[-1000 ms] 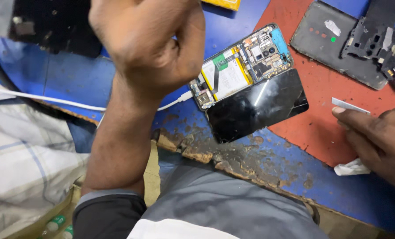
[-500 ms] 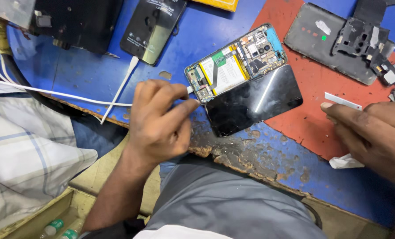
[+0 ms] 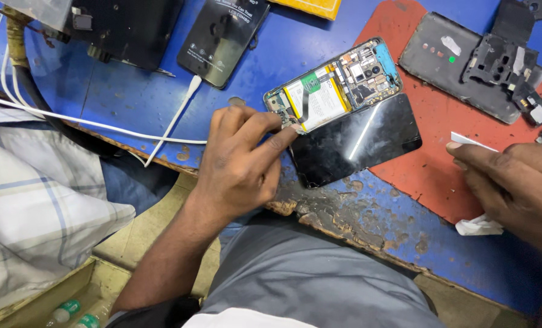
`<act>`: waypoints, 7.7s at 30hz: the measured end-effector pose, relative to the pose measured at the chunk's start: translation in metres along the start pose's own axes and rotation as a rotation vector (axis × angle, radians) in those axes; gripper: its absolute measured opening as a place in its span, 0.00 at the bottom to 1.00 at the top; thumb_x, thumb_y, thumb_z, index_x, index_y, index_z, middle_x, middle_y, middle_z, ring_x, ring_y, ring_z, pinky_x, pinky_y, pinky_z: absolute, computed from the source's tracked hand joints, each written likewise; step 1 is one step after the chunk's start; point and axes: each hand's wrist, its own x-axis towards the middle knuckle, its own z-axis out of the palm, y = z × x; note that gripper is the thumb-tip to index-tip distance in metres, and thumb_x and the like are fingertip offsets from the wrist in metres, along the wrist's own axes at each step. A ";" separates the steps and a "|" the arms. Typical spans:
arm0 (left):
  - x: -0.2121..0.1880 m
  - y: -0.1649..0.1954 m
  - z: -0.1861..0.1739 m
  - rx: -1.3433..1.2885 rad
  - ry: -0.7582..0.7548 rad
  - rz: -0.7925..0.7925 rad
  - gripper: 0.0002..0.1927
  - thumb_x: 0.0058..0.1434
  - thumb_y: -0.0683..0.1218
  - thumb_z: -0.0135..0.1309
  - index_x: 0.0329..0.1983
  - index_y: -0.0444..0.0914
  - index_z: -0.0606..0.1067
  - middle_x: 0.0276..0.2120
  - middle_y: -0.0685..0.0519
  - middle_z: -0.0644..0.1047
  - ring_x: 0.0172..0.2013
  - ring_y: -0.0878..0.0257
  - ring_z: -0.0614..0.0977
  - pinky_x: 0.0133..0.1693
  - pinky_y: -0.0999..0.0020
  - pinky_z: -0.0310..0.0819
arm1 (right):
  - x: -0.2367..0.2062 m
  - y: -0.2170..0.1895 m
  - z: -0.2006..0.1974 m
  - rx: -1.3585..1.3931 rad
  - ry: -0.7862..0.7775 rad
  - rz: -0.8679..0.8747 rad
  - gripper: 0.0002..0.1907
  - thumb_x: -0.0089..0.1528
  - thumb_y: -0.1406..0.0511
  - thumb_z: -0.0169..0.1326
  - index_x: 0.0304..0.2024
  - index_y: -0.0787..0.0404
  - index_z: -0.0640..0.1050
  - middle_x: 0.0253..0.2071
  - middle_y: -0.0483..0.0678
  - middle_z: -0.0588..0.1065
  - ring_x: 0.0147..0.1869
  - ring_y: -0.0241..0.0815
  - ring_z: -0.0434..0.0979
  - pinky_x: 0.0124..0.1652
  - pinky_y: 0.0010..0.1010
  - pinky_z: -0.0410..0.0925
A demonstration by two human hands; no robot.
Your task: The person repairs a disassembled smartphone at a workbench. They handle the phone frame and internal components, use a red-handled soldering iron to work on the frame's contact points, reposition the frame and back cover, and continue soldering different spots on the frame throughout the episode.
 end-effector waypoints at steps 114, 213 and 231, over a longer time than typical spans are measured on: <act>0.039 -0.008 -0.001 -0.149 -0.212 -0.257 0.34 0.53 0.41 0.63 0.64 0.46 0.68 0.53 0.50 0.67 0.56 0.52 0.68 0.59 0.52 0.53 | 0.021 -0.022 -0.011 -0.160 -0.017 -0.067 0.15 0.55 0.72 0.65 0.45 0.59 0.85 0.19 0.48 0.72 0.22 0.44 0.73 0.26 0.38 0.67; -0.032 0.018 -0.028 -1.561 0.383 -0.429 0.33 0.66 0.32 0.53 0.74 0.31 0.59 0.61 0.47 0.75 0.60 0.63 0.77 0.65 0.68 0.68 | 0.106 -0.150 0.030 1.499 0.130 0.383 0.20 0.68 0.68 0.47 0.63 0.63 0.65 0.49 0.52 0.77 0.37 0.44 0.82 0.41 0.36 0.76; -0.089 0.011 -0.126 -1.394 0.686 -0.503 0.20 0.69 0.36 0.51 0.64 0.33 0.66 0.53 0.47 0.78 0.54 0.62 0.79 0.61 0.65 0.73 | 0.141 -0.235 0.025 1.484 -0.182 -0.057 0.36 0.64 0.72 0.58 0.73 0.68 0.60 0.63 0.52 0.73 0.67 0.41 0.74 0.68 0.36 0.66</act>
